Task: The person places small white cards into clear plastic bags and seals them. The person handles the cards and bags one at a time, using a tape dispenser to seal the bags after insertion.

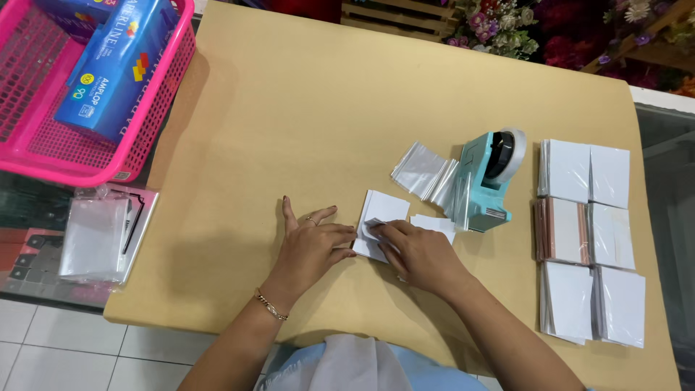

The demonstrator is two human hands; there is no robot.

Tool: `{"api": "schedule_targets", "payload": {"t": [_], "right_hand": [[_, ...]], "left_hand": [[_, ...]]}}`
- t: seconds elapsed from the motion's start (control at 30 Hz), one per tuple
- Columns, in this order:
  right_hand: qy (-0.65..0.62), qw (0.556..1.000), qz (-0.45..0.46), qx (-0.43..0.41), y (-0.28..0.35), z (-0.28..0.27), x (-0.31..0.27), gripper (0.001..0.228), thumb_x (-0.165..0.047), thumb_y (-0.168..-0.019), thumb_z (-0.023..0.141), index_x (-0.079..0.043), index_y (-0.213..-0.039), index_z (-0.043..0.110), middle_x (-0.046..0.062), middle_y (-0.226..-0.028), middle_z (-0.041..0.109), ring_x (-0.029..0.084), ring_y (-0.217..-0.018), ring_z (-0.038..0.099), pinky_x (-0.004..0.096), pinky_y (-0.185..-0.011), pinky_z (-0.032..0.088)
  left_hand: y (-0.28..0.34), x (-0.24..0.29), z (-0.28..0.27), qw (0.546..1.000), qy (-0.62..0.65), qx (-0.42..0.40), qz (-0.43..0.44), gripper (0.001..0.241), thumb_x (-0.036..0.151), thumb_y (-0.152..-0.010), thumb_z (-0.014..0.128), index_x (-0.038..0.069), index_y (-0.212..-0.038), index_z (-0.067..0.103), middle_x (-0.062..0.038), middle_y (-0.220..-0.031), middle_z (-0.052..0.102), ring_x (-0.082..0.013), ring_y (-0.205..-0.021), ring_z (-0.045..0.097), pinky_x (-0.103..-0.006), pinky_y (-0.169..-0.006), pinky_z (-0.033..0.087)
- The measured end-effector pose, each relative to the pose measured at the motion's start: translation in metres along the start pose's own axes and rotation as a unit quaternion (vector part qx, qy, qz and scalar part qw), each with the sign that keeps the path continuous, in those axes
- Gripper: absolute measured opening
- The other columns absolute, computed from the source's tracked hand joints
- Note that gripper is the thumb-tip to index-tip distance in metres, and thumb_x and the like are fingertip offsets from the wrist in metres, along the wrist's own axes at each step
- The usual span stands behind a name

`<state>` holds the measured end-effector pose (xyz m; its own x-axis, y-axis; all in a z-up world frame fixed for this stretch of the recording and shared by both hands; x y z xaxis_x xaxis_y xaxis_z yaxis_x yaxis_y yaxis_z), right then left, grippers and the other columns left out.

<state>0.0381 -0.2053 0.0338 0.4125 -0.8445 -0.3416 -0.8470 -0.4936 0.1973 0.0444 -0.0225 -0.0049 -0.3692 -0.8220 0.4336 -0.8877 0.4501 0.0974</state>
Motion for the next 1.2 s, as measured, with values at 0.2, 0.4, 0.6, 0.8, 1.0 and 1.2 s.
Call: {"api": "schedule_targets", "payload": {"t": [0.2,0.4,0.6,0.8,1.0,1.2], "right_hand": [[0.020,1.000,-0.001,-0.006,0.006,-0.003,-0.005,0.057,-0.006,-0.100,0.045,-0.034,-0.149,0.041,0.019,-0.126,0.067,0.045,-0.102,0.073,0.055,-0.079,0.061],[0.070,0.997,-0.017,0.032,0.000,0.022,0.008,0.046,-0.048,-0.093,0.066,-0.031,-0.134,0.056,0.010,-0.125,0.067,0.034,-0.095,0.076,0.047,-0.070,0.064],[0.055,0.998,-0.005,0.001,-0.002,0.019,0.007,0.048,-0.051,-0.092,0.067,-0.029,-0.132,0.056,0.009,-0.125,0.068,0.033,-0.098,0.076,0.046,-0.071,0.063],[0.022,1.000,0.003,-0.012,-0.003,0.008,0.004,0.042,-0.042,-0.095,0.066,-0.026,-0.133,0.058,0.011,-0.123,0.070,0.036,-0.096,0.076,0.051,-0.072,0.062],[0.013,1.000,-0.005,-0.006,-0.004,0.005,0.003,0.035,-0.021,-0.102,0.054,-0.025,-0.137,0.057,0.013,-0.119,0.071,0.038,-0.095,0.076,0.048,-0.072,0.062],[0.014,1.000,-0.011,-0.013,0.006,-0.009,-0.009,0.065,-0.005,-0.100,0.043,-0.040,-0.154,0.037,0.017,-0.127,0.067,0.044,-0.103,0.073,0.054,-0.080,0.061]], "left_hand": [[0.000,0.001,-0.002,1.000,-0.005,0.000,-0.004,0.025,0.044,-0.090,0.071,0.034,-0.113,0.075,0.013,-0.119,0.074,-0.0199,-0.142,0.047,-0.0876,-0.109,-0.002],[0.000,0.004,-0.006,1.000,-0.001,0.004,0.002,0.024,0.043,-0.091,0.070,0.033,-0.113,0.075,0.012,-0.119,0.074,-0.0205,-0.142,0.048,-0.0878,-0.109,-0.003],[-0.001,-0.002,0.002,1.000,-0.003,0.016,0.004,0.024,0.045,-0.090,0.069,0.034,-0.111,0.075,0.014,-0.119,0.074,-0.0188,-0.141,0.048,-0.0870,-0.109,-0.002],[-0.002,-0.002,0.002,1.000,0.001,0.023,0.003,0.024,0.045,-0.088,0.071,0.035,-0.110,0.075,0.014,-0.118,0.075,-0.0187,-0.141,0.049,-0.0875,-0.109,-0.001],[0.000,0.004,-0.009,1.000,0.015,0.005,-0.007,0.022,0.041,-0.092,0.070,0.032,-0.112,0.075,0.011,-0.118,0.075,-0.0213,-0.140,0.051,-0.0879,-0.109,-0.003],[0.000,-0.005,0.006,1.000,0.003,0.010,-0.004,0.027,0.045,-0.089,0.070,0.035,-0.114,0.074,0.013,-0.121,0.073,-0.0197,-0.142,0.048,-0.0879,-0.109,-0.003]]}}
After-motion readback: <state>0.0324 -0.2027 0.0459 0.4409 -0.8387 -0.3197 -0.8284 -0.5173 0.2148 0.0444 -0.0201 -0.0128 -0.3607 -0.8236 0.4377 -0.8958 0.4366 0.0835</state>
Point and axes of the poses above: each hand's wrist, its own y-axis away from the middle knuckle, its own z-axis out of the palm, x = y × z, the point moved 5 cm from there along -y, towards the middle knuckle
